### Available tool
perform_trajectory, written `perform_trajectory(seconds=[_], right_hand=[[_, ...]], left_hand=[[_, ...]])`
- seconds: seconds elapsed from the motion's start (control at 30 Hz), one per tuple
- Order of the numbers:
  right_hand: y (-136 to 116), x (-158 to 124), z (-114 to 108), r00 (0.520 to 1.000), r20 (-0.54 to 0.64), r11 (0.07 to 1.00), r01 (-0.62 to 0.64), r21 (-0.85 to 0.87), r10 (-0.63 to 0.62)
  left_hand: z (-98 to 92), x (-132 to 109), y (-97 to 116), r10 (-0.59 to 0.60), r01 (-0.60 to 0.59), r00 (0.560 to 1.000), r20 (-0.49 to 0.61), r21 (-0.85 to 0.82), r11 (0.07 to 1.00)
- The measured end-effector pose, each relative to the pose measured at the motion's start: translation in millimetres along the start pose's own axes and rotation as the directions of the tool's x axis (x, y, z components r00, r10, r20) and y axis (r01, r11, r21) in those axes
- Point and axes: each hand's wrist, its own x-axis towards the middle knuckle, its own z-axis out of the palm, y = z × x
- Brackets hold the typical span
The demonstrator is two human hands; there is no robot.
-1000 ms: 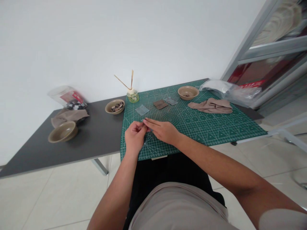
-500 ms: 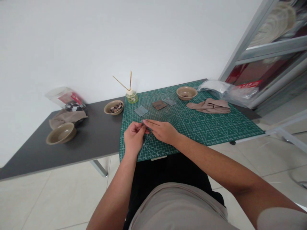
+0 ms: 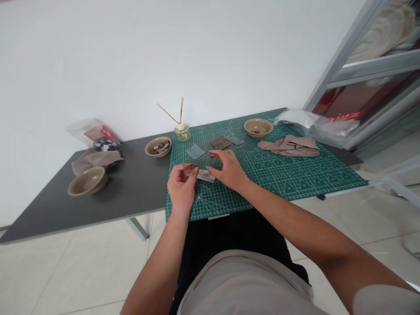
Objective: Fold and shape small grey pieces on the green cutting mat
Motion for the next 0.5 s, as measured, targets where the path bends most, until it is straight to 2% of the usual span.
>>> perform_trajectory(seconds=[0.03,0.1,0.23,0.37,0.5], right_hand=[[0,0,-1,0.999,-0.029,1.000,0.024,-0.005,-0.024],[-1,-1,-3,0.996,-0.013,0.995,0.092,0.024,-0.091],[-6,-4,-7,0.964,0.152,0.970,0.200,0.139,-0.220],[-6,-5,-7,0.970,0.208,0.973,0.082,0.217,-0.128],[-5,-3,-6,0.985,0.170,0.973,-0.014,0.229,-0.026]], left_hand=[[-0.3,0,-1,-0.005,0.005,1.000,-0.001,0.008,1.000],[-1.0,0,-1,-0.014,0.013,1.000,0.025,0.030,0.999],[-2.2,-2,2,0.037,-0.058,0.988,0.151,0.138,0.989],[-2.1,-5,7,0.154,-0.210,0.961,0.229,0.243,0.947],[-3.5,-5,10,0.168,-0.228,0.967,0.192,0.355,0.906]])
